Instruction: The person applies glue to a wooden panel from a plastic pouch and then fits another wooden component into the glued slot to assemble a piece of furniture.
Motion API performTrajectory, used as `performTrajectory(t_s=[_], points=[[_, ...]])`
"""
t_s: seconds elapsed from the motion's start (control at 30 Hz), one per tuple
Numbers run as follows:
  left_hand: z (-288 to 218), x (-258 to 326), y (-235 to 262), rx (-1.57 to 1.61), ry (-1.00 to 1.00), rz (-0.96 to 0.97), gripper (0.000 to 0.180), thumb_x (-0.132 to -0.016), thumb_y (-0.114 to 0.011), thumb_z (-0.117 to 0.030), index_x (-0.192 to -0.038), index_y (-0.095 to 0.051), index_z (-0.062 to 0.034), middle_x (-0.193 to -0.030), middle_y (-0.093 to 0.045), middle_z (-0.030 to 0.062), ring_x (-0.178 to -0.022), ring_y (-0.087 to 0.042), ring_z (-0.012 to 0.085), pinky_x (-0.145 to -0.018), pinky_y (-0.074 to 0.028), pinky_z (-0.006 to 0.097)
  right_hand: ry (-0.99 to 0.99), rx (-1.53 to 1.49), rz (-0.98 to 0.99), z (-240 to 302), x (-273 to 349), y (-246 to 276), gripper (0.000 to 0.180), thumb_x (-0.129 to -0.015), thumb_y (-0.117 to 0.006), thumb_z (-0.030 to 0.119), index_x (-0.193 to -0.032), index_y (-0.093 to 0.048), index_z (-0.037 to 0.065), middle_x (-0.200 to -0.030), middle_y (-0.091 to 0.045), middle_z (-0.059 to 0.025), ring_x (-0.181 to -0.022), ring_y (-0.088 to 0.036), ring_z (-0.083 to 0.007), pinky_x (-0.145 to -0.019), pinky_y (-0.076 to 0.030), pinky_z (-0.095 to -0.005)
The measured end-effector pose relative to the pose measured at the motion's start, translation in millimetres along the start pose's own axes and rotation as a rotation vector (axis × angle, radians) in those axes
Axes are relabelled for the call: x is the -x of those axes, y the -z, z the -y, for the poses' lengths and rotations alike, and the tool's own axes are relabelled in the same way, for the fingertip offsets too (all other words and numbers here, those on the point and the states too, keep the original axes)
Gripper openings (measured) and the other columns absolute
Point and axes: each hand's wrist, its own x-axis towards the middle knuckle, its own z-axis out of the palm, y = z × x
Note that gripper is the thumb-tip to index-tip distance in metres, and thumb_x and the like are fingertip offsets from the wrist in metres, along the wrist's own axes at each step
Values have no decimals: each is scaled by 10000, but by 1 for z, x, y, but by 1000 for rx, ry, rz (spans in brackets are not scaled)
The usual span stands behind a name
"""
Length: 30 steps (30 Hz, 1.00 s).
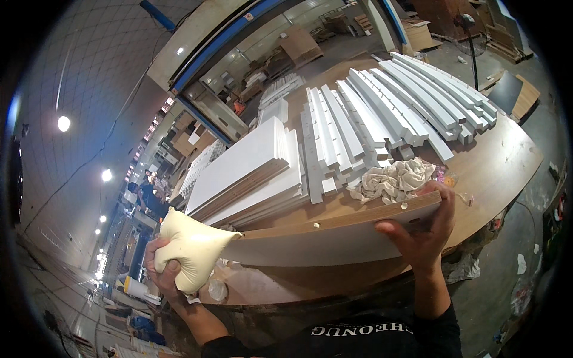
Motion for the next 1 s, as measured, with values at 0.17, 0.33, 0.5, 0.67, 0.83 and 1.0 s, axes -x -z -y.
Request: performTrajectory(t_s=[0.17,0.33,0.5,0.67,0.83,1.0], points=[[-4,0,-1,16,-4,15,429,-616,-758,-234,-934,-574,-12,-845,-530,58,-786,-512,148,-741,-408,273,29,14,-1,0,0,1,817,-574,-837,393,-1138,-399,-5,-931,-447,-72,-853,-452,-186,-768,-388,-315],[-7,1,-5,21,16,2,437,-607,-774,-237,-930,-585,-10,-855,-537,59,-790,-519,147,-741,-412,271,35,26,-11,-1,1,0,846,-576,-834,387,-1172,-381,-8,-940,-454,-79,-862,-456,-196,-769,-393,-333],[-8,1,-5,15,2,12,440,-607,-777,-243,-927,-587,-7,-857,-538,65,-794,-521,153,-747,-414,277,53,36,5,-1,2,1,887,-595,-824,381,-1233,-345,-7,-970,-463,-90,-876,-462,-205,-772,-395,-336],[-5,2,-2,5,-6,10,441,-608,-777,-244,-929,-588,-9,-866,-542,80,-805,-525,164,-755,-416,287,51,33,8,-1,2,2,861,-596,-823,389,-1208,-362,-4,-962,-460,-86,-869,-461,-200,-768,-397,-331],[-7,4,-7,-15,23,32,397,-631,-753,-203,-932,-585,-5,-890,-553,70,-816,-529,147,-752,-417,268,11,1,12,1,-1,2,773,-596,-831,373,-1132,-413,6,-946,-456,-79,-853,-457,-189,-763,-394,-318],[24,16,3,138,72,-139,415,-702,-711,-205,-1018,-561,20,-948,-579,93,-814,-558,167,-758,-459,279,-1,0,-6,-3,-12,-7,686,-612,-827,354,-1064,-438,15,-943,-454,-72,-854,-454,-173,-752,-394,-293]])
